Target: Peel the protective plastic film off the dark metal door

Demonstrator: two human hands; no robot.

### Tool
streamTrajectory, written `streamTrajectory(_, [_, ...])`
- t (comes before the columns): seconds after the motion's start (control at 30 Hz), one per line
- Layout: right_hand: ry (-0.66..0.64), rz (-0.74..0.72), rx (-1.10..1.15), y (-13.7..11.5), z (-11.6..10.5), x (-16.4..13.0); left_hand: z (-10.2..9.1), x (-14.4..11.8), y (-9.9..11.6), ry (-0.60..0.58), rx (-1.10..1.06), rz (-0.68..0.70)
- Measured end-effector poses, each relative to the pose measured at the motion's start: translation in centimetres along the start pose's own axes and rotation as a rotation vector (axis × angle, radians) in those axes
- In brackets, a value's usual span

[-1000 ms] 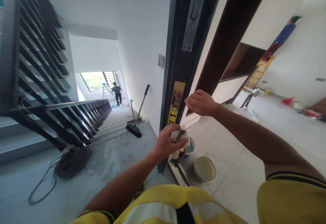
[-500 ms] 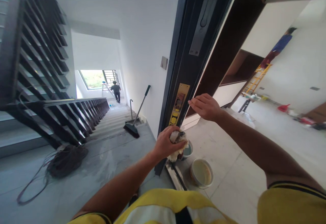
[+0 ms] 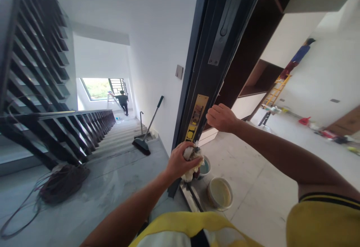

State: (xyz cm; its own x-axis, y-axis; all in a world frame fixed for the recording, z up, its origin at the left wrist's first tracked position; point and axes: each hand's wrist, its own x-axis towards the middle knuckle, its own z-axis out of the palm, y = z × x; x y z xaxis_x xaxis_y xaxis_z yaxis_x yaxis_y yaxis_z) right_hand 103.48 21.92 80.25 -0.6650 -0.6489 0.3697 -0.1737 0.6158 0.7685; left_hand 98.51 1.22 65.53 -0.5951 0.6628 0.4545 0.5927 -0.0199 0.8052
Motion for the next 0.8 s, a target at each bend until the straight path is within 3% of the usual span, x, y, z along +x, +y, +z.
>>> streamTrajectory(0.27, [0.064, 0.299, 0.069, -2.0, 0.9, -1.6, -0.8, 1.3, 0.1, 0.16, 0.02, 0.188])
streamTrajectory(0.4, [0.132, 0.409, 0.252, -2.7, 0.6, -2.1, -1.0, 3.1, 0.5, 0.082, 0.043, 0.23])
streamTrajectory(0.53, [0.173, 0.558, 0.43, -3.8, 0.8, -2.1, -0.8, 5.5, 1.5, 0.069, 0.257, 0.289])
streamTrajectory(0.67, [0.201, 0.672, 0.632, -6.4, 1.1, -2.0, -0.6, 7.8, 2.3, 0.014, 0.478, 0.44])
streamTrajectory(0.8, [0.215, 0.712, 0.698, -8.5, 0.6, -2.1, -0.1, 8.6, 1.9, 0.001, 0.458, 0.513])
